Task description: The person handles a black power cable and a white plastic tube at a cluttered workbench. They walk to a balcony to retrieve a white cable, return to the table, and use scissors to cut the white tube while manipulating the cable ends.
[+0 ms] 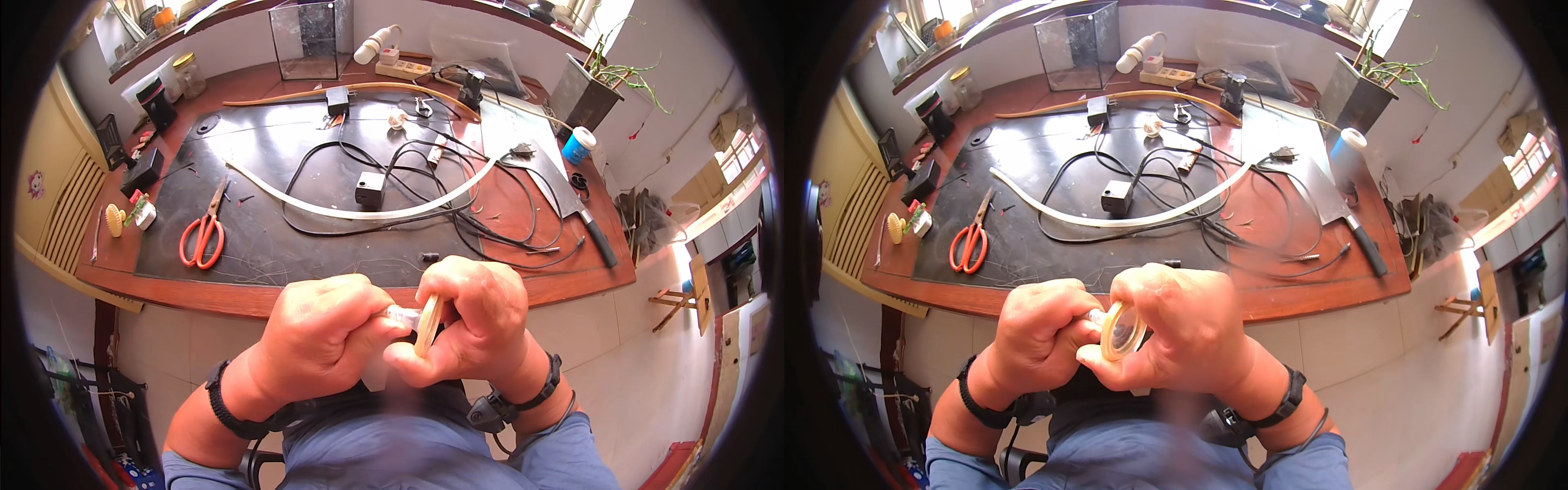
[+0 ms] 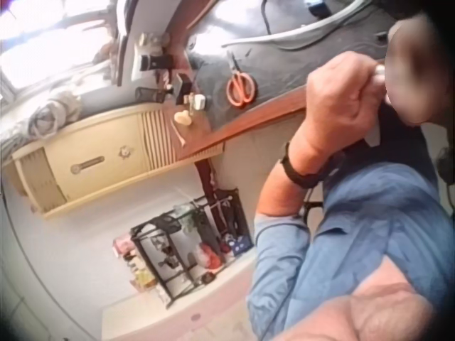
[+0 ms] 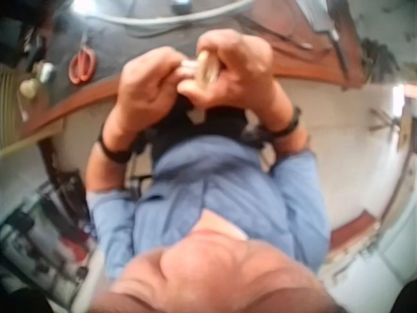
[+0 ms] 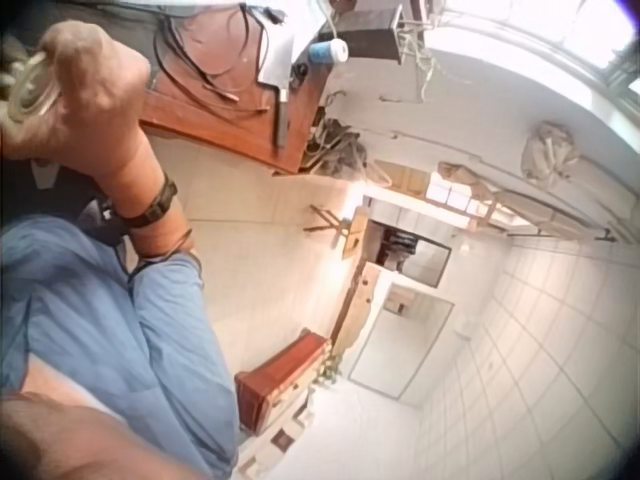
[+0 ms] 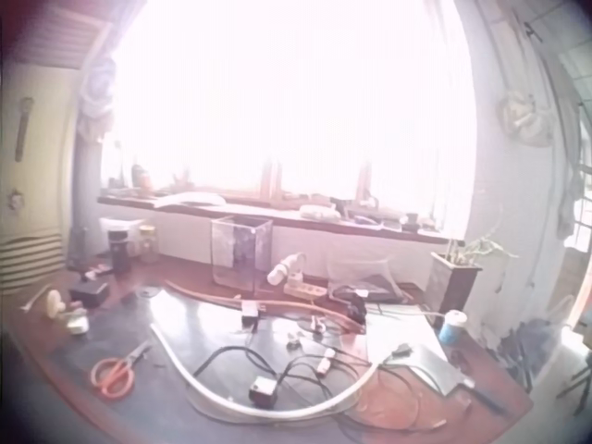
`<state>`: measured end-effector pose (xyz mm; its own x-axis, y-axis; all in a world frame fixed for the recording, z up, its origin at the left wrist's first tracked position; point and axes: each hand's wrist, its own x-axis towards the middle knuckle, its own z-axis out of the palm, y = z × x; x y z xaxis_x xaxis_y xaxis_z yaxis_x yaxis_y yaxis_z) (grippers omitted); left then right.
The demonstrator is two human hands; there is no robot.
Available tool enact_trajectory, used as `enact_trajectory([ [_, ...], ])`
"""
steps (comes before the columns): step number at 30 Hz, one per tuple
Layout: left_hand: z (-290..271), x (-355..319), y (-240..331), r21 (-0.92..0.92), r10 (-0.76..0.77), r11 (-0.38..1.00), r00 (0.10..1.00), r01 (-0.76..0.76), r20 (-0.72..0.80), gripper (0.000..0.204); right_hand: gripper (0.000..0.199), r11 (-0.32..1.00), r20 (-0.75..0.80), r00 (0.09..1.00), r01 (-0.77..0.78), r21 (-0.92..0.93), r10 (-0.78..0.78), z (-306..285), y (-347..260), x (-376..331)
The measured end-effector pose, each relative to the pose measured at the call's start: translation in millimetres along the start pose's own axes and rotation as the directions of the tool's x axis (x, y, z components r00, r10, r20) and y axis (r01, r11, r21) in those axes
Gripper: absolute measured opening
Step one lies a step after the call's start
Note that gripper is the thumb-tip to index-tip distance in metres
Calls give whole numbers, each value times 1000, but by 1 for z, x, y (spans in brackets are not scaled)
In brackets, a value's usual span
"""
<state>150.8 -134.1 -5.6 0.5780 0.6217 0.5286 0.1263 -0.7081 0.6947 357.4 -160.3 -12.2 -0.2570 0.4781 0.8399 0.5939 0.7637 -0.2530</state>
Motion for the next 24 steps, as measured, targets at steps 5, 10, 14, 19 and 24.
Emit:
enact_trajectory([
  [5, 8, 0, -1, 0, 37, 999, 997, -37, -73, 10, 51, 1000, -10, 1000, 3, -19, -3, 1, 0, -1],
  [10, 6, -4, -2, 48, 58, 997, 998, -56, -31, 8, 47, 954, 126, 974, -210, 214, 187, -8, 0, 0],
  [14, -3, 2, 8, 50, 92, 994, 988, -99, 127, 22, 39, 758, 364, 880, -456, 466, 305, -19, 4, 2],
  [19, -13, 6, 10, 19, 127, 991, 964, -135, 235, 20, 24, 571, 516, 808, -575, 587, 284, -17, 13, 2],
  [24, -17, 9, 12, 1, 130, 991, 956, -135, 264, 19, 19, 372, 615, 731, -681, 630, 297, -22, 8, 10],
])
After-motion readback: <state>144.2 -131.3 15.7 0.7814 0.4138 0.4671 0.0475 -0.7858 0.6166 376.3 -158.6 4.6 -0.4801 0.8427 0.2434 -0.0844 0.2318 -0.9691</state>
